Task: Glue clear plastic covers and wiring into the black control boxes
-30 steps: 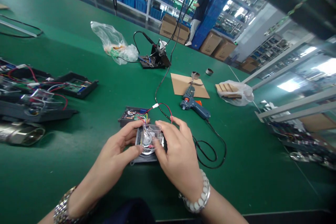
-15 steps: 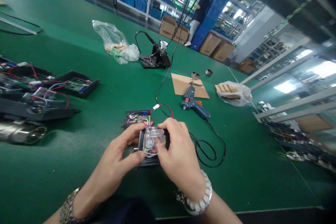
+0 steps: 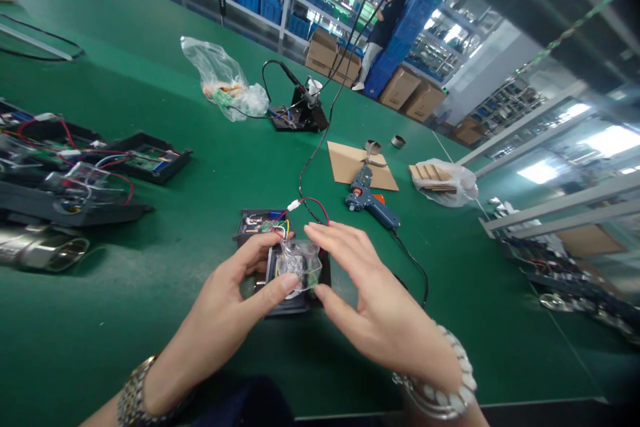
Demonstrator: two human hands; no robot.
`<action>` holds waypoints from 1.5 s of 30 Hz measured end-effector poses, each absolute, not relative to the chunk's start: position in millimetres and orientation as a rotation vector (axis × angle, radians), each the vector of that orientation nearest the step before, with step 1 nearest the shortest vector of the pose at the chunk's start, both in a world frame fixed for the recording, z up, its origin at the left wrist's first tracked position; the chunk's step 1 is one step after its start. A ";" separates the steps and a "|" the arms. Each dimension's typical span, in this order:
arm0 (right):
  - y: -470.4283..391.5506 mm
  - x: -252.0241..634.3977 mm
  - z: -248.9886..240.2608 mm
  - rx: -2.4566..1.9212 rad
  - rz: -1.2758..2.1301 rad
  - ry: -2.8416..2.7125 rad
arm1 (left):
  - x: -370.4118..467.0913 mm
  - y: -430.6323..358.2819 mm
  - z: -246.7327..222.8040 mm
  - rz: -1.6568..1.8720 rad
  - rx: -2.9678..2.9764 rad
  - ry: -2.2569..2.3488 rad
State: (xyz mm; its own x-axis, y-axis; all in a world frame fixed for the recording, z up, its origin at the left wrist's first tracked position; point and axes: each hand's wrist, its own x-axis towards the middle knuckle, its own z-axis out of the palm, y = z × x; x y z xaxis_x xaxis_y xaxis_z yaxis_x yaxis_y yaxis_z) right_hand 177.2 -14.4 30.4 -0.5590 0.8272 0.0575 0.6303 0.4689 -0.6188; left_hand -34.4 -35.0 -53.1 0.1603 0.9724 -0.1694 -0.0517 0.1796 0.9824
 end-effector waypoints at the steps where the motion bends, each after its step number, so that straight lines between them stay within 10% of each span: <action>1: -14.8 177.2 33.1 -1.200 0.808 -2.330 | -35.2 -34.7 -53.1 0.992 1.112 1.130; 32: -38.3 165.2 10.8 -1.084 0.465 -2.256 | -44.8 -51.0 -63.7 0.868 1.612 1.145; 45: 10.7 170.6 15.3 -1.181 1.700 -1.496 | -44.4 -42.9 -38.2 0.880 1.448 1.043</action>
